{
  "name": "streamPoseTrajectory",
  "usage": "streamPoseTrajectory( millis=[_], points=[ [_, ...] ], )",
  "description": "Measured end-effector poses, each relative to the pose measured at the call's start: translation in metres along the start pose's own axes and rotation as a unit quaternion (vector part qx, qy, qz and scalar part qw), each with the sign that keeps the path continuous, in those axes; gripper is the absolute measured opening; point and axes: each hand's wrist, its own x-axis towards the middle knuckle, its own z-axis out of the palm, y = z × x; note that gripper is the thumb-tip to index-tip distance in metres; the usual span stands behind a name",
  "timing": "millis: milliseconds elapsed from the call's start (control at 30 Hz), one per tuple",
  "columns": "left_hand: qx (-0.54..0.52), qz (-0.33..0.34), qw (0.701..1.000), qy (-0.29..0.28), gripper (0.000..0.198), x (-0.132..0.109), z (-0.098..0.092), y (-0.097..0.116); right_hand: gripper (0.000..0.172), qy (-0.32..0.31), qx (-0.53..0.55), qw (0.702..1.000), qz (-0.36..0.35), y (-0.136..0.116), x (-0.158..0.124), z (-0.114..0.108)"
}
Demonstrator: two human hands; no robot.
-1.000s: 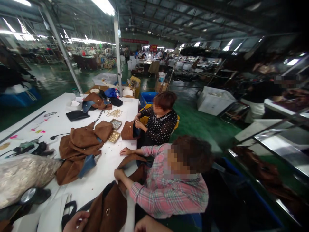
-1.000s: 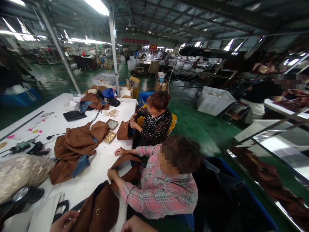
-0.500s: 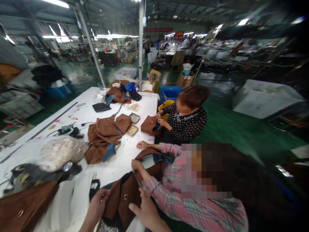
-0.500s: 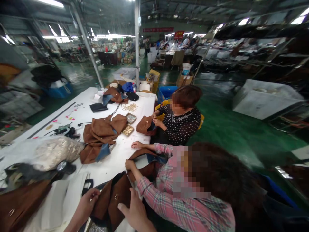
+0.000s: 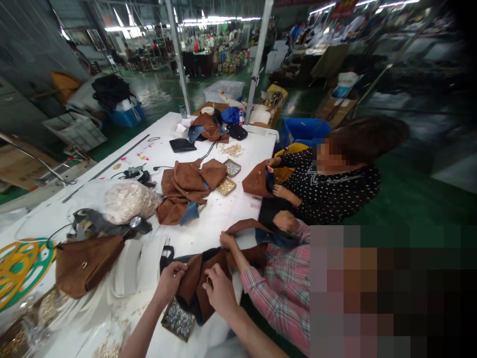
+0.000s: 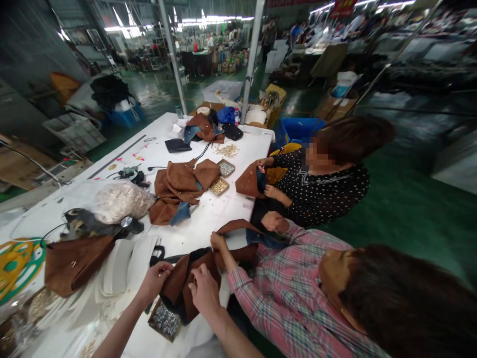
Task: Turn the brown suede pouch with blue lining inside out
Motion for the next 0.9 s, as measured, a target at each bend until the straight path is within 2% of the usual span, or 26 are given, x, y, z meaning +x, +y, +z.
streamPoseTrajectory(
  millis=[100, 200, 300, 433, 500, 567, 633, 700, 767, 833, 900],
  points=[
    [-0.011, -0.009, 1.0, 0.002, 0.037, -0.002, 0.0, -0.001, 0.033, -0.057, -0.121, 0.991, -0.027, -0.003, 0.014, 0.006],
    [-0.013, -0.013, 1.0, 0.006, 0.036, -0.003, -0.003, 0.001, 0.045, -0.089, -0.222, 0.97, -0.039, -0.003, 0.026, 0.011],
    [-0.017, -0.018, 0.999, 0.022, 0.035, -0.001, -0.009, 0.003, 0.036, -0.115, -0.282, 0.953, -0.012, -0.006, 0.031, 0.009],
    [-0.032, -0.028, 0.998, 0.041, 0.037, -0.003, -0.019, 0.003, 0.073, -0.132, -0.295, 0.945, 0.053, -0.012, 0.024, -0.003],
    [-0.04, -0.025, 0.998, 0.049, 0.038, -0.006, -0.024, 0.003, 0.075, -0.126, -0.261, 0.954, 0.077, -0.012, 0.019, -0.007],
    [-0.051, -0.032, 0.997, 0.055, 0.037, -0.008, -0.032, 0.004, 0.062, -0.094, -0.185, 0.975, 0.083, -0.013, 0.017, -0.011],
    [-0.06, -0.038, 0.996, 0.059, 0.037, -0.007, -0.047, 0.006, 0.045, -0.047, -0.097, 0.993, 0.058, -0.019, 0.02, -0.016],
    [-0.052, -0.041, 0.995, 0.079, 0.039, -0.001, -0.072, 0.012, 0.036, -0.002, -0.019, 1.0, 0.012, -0.039, 0.03, -0.027],
    [-0.037, -0.044, 0.99, 0.126, 0.048, 0.006, -0.105, 0.024, 0.029, 0.019, 0.057, 0.998, -0.035, -0.072, 0.044, -0.045],
    [-0.033, -0.045, 0.981, 0.188, 0.066, 0.012, -0.141, 0.042, 0.019, 0.05, 0.146, 0.985, -0.078, -0.109, 0.059, -0.066],
    [-0.013, -0.008, 0.967, 0.254, 0.086, 0.013, -0.17, 0.061, 0.022, 0.11, 0.197, 0.967, -0.117, -0.139, 0.071, -0.08]
  ],
)
